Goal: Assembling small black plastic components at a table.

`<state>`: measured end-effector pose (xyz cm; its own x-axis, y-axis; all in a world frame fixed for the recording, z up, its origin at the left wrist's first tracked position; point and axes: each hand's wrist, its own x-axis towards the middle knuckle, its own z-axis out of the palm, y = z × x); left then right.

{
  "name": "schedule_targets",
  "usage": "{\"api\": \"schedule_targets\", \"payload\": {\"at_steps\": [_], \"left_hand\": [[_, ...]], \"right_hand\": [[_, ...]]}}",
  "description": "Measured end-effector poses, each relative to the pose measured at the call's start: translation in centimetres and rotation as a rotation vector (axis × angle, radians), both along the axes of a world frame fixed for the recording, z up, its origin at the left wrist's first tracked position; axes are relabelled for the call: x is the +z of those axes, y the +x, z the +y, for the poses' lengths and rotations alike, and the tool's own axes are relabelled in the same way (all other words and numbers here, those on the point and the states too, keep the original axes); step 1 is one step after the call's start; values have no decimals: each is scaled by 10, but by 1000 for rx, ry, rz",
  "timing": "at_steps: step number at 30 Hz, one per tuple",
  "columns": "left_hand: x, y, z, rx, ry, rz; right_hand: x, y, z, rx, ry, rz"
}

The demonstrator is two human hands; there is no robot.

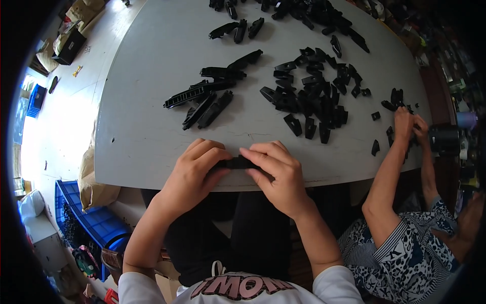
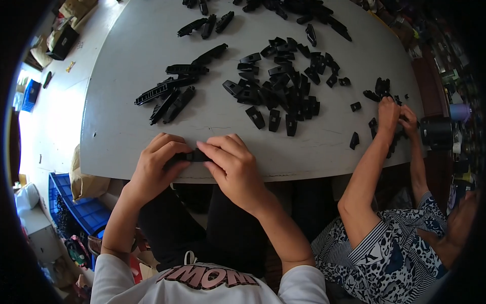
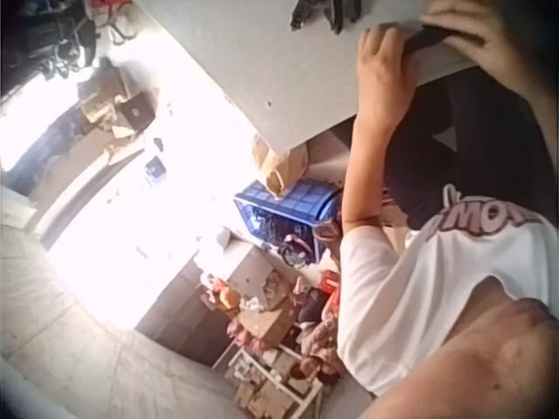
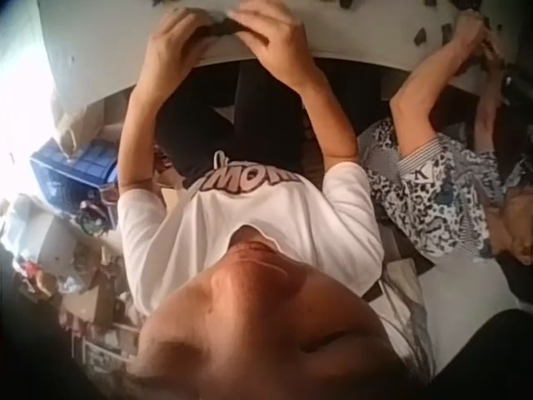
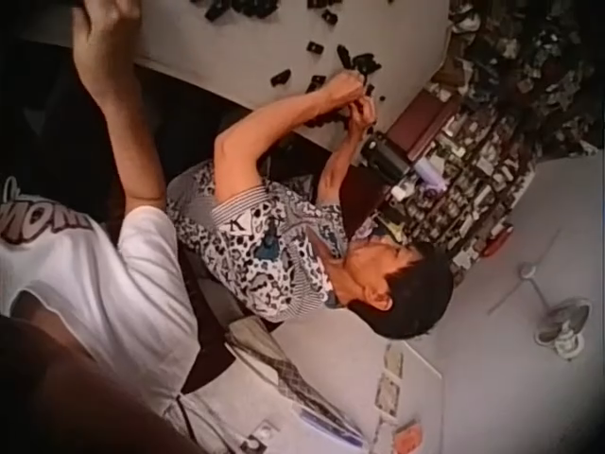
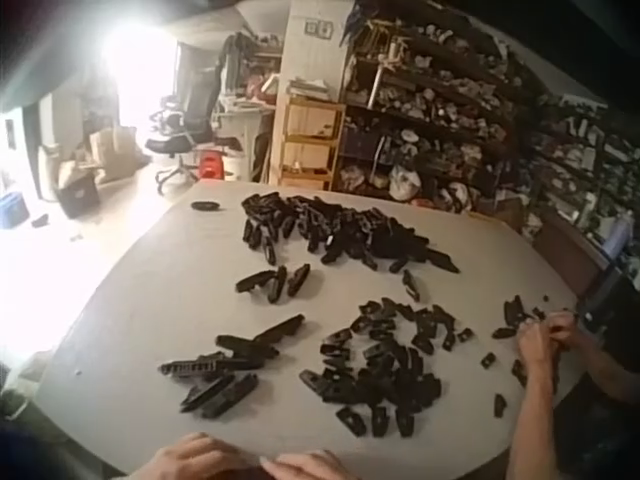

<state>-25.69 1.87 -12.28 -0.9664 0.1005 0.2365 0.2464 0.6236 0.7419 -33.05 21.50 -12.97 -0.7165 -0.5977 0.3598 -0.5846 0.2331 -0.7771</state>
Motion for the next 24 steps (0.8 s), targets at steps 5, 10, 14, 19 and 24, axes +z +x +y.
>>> {"api": "schedule_targets", "payload": {"at_steps": [5, 10, 14, 19, 24], "left_hand": [[0, -2, -5, -24, 51, -51], [-6, -1, -5, -54, 88, 15], [-3, 1, -4, -87, 0, 76], [15, -7, -11, 143, -293, 99], [8, -40, -5, 337, -655, 199]], "right_hand": [[12, -9, 16, 132, 137, 44], [-2, 1, 5, 93, 9, 77], [-9, 11, -7, 35, -11, 194], [15, -9, 4, -518, 356, 372], [5, -23, 9, -395, 664, 606]]}}
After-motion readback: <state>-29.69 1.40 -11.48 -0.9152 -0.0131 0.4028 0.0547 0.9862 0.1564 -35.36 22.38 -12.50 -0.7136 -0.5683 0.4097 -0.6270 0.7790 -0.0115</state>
